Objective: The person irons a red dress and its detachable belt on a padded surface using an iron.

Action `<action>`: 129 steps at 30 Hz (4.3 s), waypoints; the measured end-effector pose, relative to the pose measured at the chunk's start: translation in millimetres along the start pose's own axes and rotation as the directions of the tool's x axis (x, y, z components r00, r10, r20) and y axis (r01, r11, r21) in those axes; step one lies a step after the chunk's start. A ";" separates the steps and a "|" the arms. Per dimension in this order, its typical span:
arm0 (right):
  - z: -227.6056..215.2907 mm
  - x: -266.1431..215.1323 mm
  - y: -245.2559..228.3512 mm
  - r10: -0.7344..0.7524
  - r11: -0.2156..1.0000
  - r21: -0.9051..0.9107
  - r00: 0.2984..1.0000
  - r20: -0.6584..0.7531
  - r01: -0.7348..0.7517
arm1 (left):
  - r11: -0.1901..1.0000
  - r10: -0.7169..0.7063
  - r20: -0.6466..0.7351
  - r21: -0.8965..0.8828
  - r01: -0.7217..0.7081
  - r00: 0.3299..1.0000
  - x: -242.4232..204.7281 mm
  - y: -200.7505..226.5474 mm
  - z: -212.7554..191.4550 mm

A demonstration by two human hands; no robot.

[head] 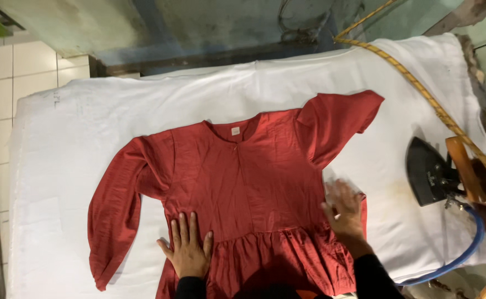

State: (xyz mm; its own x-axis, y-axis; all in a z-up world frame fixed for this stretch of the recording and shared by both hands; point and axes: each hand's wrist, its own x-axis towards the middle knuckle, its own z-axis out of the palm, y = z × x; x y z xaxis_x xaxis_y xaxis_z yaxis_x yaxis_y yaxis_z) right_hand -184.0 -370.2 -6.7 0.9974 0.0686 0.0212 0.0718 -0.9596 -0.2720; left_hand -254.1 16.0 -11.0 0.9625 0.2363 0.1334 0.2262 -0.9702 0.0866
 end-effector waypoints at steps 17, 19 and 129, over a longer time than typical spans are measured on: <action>-185.3 48.3 169.0 0.636 0.676 0.380 0.760 0.134 -0.632 | 0.994 0.017 -0.034 0.107 -0.013 0.999 -9.3 -0.3 11.6; -180.3 46.1 166.1 0.651 0.608 0.459 0.738 0.179 -0.648 | 0.998 0.026 -0.014 0.063 -0.025 1.000 -11.2 -0.2 10.2; -8.6 110.9 -272.0 -0.332 0.899 -0.169 0.881 0.336 0.404 | 0.962 -0.213 0.150 -0.138 0.234 0.965 270.1 -117.2 43.8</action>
State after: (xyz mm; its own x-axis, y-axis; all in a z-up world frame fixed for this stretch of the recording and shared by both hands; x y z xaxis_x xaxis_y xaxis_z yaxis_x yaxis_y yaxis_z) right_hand -92.9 -104.0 77.9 0.8557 0.4711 -0.2141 0.4669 -0.8813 -0.0730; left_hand -14.0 191.2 -28.4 0.9036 0.4267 -0.0380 0.4220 -0.8712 0.2510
